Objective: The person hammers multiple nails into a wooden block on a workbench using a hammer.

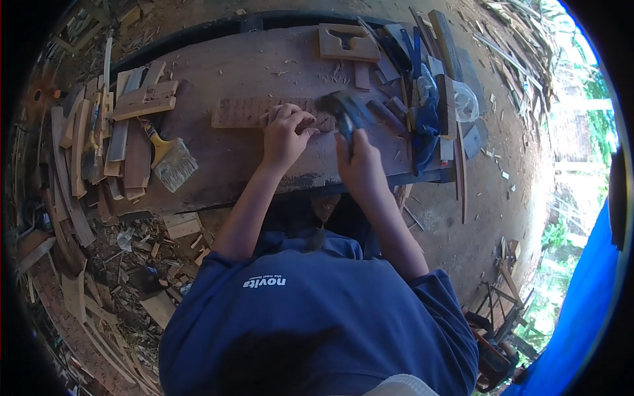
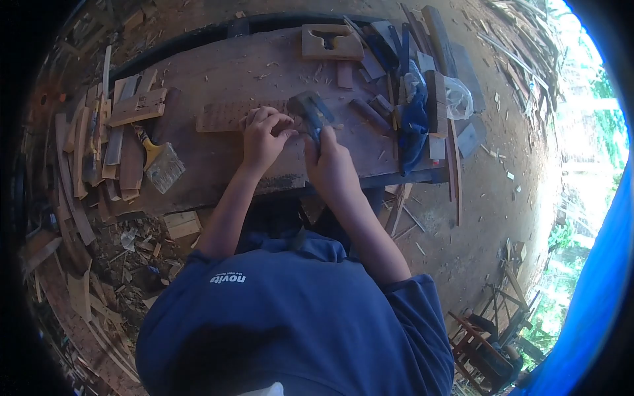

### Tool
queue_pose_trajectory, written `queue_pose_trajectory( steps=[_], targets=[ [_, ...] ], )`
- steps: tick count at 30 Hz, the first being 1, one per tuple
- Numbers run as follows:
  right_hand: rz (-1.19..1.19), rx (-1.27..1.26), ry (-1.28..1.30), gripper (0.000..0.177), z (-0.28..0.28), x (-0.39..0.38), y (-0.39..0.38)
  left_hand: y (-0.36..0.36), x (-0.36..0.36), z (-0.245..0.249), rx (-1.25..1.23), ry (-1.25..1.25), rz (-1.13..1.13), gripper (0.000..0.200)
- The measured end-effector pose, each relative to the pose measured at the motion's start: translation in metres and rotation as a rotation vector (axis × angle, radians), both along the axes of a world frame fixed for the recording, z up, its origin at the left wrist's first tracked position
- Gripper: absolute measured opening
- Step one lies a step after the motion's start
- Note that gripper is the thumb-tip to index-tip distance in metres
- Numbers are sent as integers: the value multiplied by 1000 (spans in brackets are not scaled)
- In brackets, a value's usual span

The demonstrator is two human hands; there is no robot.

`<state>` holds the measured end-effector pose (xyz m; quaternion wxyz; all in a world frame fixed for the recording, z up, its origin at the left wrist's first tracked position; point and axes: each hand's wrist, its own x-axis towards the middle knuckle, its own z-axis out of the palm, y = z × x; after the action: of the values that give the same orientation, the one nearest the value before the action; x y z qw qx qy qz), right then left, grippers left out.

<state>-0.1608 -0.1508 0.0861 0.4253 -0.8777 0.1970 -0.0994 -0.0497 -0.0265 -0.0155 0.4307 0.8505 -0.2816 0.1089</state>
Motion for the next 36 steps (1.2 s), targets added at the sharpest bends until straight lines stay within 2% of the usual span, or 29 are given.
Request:
queue_pose_trajectory(
  steps=[2,6,8,11,12,14,15,19,21,25,27,29,31,32,34,35,36],
  targets=[
    [70,-141,137,28,-13,2,-1,0,-1,1,6,-23,18,25],
    [57,-62,202,29,6,-5,-4,2,-1,3,14,-12,0,25],
    [25,-22,72,29,11,-13,-9,2,-1,3,19,-25,2,24],
    [-14,108,-10,31,-42,-29,-38,1,-2,4,20,-36,2,24],
    [-16,114,-16,31,-44,-30,-43,1,-2,4,18,-32,-1,24],
    [-114,808,8,30,-50,-31,-50,1,-3,6,41,-37,8,24],
    [-128,845,-40,28,-54,-31,-48,0,-4,7,56,-38,20,25],
    [-148,902,-98,28,-82,-35,-58,0,-5,10,92,-101,0,29],
    [-163,910,-51,28,-89,-37,-61,-2,-7,13,-43,-136,57,26],
    [-210,931,-58,28,-97,-34,-62,-19,6,21,-107,-213,88,20],
    [-227,802,-1,28,-99,-30,-59,-48,35,39,-66,-198,96,14],
    [-245,769,-4,28,-99,-32,-59,-81,79,39,-42,-95,-10,11],
    [-259,734,-9,30,-97,-32,-60,-110,113,44,124,-228,-4,14],
    [-263,739,6,30,-96,-33,-60,-124,134,37,125,-233,-11,14],
    [-275,747,18,31,-102,-33,-61,-145,169,15,351,-189,-34,16],
    [-249,741,-40,29,-114,-33,-61,-152,174,17,353,-190,-43,16],
    [-222,735,-94,27,-122,-33,-62,-159,177,21,463,-124,-20,16]
  ],
)
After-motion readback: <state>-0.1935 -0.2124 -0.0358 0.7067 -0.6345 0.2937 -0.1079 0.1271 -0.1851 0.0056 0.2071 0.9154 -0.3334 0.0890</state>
